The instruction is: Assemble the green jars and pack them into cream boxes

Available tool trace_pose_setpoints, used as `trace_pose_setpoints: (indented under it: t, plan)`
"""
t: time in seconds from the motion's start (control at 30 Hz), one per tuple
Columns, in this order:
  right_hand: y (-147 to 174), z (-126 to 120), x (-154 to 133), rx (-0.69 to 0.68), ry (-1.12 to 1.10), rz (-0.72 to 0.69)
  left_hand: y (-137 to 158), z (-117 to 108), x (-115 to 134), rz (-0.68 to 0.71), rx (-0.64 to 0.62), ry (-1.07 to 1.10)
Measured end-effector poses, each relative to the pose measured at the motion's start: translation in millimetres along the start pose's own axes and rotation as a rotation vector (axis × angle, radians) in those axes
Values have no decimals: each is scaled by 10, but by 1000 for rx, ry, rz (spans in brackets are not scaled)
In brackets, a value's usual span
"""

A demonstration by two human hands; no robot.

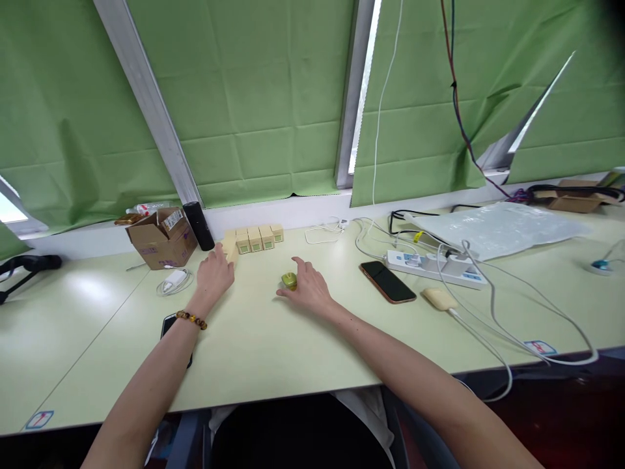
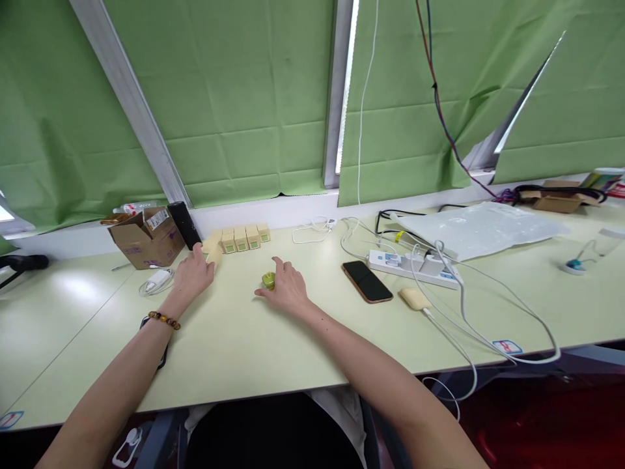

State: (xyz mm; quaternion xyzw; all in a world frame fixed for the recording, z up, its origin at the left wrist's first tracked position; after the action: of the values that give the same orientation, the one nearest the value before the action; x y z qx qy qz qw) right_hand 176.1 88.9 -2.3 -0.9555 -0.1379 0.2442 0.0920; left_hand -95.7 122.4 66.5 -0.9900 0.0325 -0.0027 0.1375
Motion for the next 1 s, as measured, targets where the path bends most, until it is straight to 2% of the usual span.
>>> trace_pose_setpoints:
  t: [0.17,0.23,0.33,0.53,0.67,0.83,1.0]
  plan:
    - [135,-287,-148,277,-218,-311,312,-220,469,326,386,265]
    - [207,-319,-250,312,-254,-455,431,-234,630,441,466,343]
    - [290,-274,-394,303,-205,-604,559,-175,799,530,501,367]
    - [315,-182,-442,227,-242,-655,718,13,861,623,493,463]
    - [314,-273,-373,244,-413,-676,809,75,858,735,437,691]
    - [284,-349,-296,189,-704,-649,781,155,851,609,274,1082]
    - [290,-312,-308,124,-779,-656,707,249,899,509,18,1429]
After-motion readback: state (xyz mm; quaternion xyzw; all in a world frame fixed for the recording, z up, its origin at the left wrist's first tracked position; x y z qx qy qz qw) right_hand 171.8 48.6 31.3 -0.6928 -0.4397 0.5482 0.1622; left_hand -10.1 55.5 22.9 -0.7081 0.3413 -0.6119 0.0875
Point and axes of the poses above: each hand's wrist, its own y-axis away from the middle knuckle, its own z-axis out of the palm, x = y × z, the point moved 4 cm from there along -y, towards the middle knuckle, and after that the axes turned 14 degrees about -x, right-handed, at the moved point
